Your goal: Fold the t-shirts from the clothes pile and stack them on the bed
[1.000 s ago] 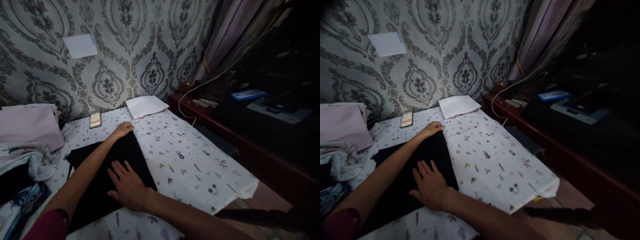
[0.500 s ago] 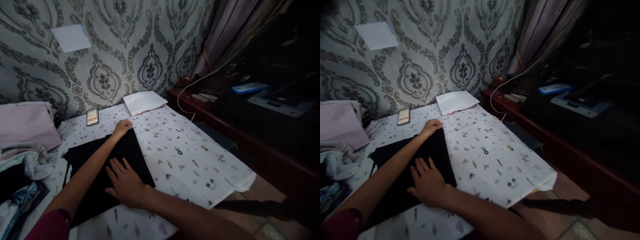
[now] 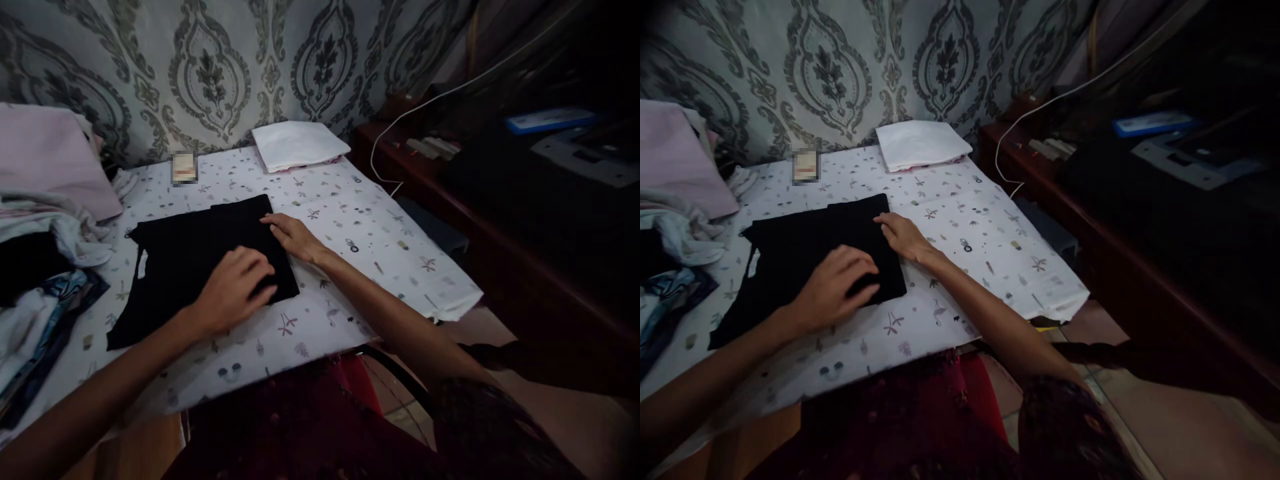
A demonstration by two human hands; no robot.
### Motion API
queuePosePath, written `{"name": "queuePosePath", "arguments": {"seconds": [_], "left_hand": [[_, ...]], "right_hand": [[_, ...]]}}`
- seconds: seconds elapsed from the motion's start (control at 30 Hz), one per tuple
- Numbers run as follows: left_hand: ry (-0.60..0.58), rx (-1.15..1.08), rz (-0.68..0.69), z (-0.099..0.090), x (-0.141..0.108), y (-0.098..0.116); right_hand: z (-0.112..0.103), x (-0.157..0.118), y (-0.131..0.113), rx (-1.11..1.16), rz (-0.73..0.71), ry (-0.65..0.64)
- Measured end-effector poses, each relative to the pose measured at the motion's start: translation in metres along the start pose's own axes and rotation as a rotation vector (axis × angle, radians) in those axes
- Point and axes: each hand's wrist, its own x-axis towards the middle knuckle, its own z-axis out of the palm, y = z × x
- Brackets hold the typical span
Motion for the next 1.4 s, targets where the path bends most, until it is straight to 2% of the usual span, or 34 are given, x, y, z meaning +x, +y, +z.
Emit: {"name": "queuePosePath", "arguments": {"seconds": [0.07,0.2,0.3,0.4,0.57,0.67,0.77,0.87,0.97,1.03,1.1,1.23,1.3,1.4], "left_hand": [[-0.109,0.1,0.038,0.014,-0.008,0.018],[-0.221,0.22,-0.042,0.035,-0.005,0.031],[-0.223,0.316,-0.069,0.045,0.002,0.035],[-0.195,0.413,-0.022,0.051,0.008,0.04],[-0.25,0.44,0.089,0.051,0.014,0.045],[-0.301,0.43,0.094,0.05,0.016,0.044],[-0.295,0.412,0.078,0.051,0.013,0.042],[-0.235,0.352,0.071,0.051,0.008,0.043],[-0.187,0.211,0.044,0.043,0.004,0.043],[-0.146,0.112,-0.029,0.033,0.005,0.036],[-0.081,0.093,-0.159,0.025,0.007,0.019],[0.024,0.245,-0.441,0.022,0.017,-0.036],[-0.016,0.268,-0.549,0.025,0.023,-0.064],[-0.191,0.22,-0.656,0.032,0.028,-0.095]], "right_hand": [[0.011,0.0,0.006,0.031,-0.026,0.046],[0.026,-0.006,0.012,0.054,-0.046,0.094],[0.024,-0.009,0.015,0.04,-0.066,0.083],[0.018,-0.005,0.013,-0.01,-0.112,0.038],[0.014,0.012,-0.001,-0.131,-0.196,-0.157],[0.016,0.018,-0.007,-0.243,-0.214,-0.241],[0.019,0.019,-0.009,-0.311,-0.243,-0.234],[0.022,0.017,-0.007,-0.319,-0.246,-0.215],[0.025,0.016,-0.002,-0.282,-0.256,-0.212],[0.028,0.015,0.003,-0.227,-0.248,-0.171],[0.028,0.015,0.01,-0.152,-0.21,-0.076],[0.025,0.011,0.017,-0.083,-0.054,0.156],[0.025,0.003,0.015,-0.072,0.033,0.208],[0.028,-0.019,0.006,-0.027,0.091,0.242]]}}
